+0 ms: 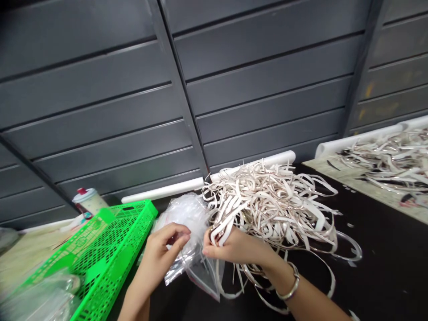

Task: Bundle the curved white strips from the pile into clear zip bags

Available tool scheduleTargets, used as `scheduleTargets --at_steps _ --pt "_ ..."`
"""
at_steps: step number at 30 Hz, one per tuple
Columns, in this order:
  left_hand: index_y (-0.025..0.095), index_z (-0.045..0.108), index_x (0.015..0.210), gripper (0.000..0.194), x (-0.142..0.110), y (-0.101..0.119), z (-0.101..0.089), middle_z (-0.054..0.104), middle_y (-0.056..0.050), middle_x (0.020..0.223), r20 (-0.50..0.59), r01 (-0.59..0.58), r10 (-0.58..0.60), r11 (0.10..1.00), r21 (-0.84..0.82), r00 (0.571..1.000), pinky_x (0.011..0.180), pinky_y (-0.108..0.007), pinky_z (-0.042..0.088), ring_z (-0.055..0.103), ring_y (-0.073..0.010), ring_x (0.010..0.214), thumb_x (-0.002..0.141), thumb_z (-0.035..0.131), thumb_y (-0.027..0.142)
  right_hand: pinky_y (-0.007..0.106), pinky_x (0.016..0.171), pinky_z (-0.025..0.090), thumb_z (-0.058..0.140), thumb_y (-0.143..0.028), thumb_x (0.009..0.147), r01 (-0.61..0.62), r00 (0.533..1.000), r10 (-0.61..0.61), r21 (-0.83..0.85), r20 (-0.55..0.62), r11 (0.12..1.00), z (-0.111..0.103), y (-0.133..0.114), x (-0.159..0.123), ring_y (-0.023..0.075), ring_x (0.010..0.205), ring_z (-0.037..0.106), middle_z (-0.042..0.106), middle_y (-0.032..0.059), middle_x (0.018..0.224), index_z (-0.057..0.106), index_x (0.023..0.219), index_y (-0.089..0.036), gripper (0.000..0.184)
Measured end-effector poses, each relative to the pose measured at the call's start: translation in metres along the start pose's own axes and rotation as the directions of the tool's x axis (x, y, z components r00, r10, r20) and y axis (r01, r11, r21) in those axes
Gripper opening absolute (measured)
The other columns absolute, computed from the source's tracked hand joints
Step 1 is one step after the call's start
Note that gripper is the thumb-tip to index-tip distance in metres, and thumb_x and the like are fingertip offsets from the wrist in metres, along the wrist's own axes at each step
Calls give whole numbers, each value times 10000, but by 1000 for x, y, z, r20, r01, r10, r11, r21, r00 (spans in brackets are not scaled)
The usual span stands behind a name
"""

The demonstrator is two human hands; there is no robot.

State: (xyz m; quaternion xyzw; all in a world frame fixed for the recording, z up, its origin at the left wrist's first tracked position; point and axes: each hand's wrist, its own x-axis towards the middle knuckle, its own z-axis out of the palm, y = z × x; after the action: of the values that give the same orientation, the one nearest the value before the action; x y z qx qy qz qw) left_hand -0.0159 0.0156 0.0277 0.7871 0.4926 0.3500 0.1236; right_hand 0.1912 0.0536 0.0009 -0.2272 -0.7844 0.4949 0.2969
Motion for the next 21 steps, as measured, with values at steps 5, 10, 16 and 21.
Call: scheduleTargets --at_steps 5,10,16,21 --pt "187 651 737 164 -1 2 0 642 10 621 -201 15 7 994 108 979 507 -200 405 536 -106 499 834 543 263 242 554 356 536 -342 856 60 971 -26 135 -239 989 -6 6 4 107 576 427 463 -34 639 525 766 -193 175" --pt "177 658 784 165 -5 3 9 664 -8 618 -310 3 84 963 270 947 529 -195 436 569 -107 483 849 528 255 245 427 315 473 -584 843 401 789 -98 390 -606 829 7 -23 -11 104 398 276 263 -75 466 301 630 -235 444" --pt "173 643 844 158 -10 13 28 695 -32 687 -253 -85 162 954 288 954 541 -191 456 634 -124 548 867 492 212 236 422 321 449 -562 867 472 854 -182 580 -487 664 48 -40 -21 110 378 260 227 -70 435 264 614 -226 459" --pt "180 635 852 148 -16 22 25 696 -20 677 -275 -96 176 956 278 945 525 -181 463 635 -116 523 870 491 206 273 542 388 472 -429 898 334 891 -198 291 -409 897 52 -15 -13 139 559 436 440 -28 606 454 763 -237 235"
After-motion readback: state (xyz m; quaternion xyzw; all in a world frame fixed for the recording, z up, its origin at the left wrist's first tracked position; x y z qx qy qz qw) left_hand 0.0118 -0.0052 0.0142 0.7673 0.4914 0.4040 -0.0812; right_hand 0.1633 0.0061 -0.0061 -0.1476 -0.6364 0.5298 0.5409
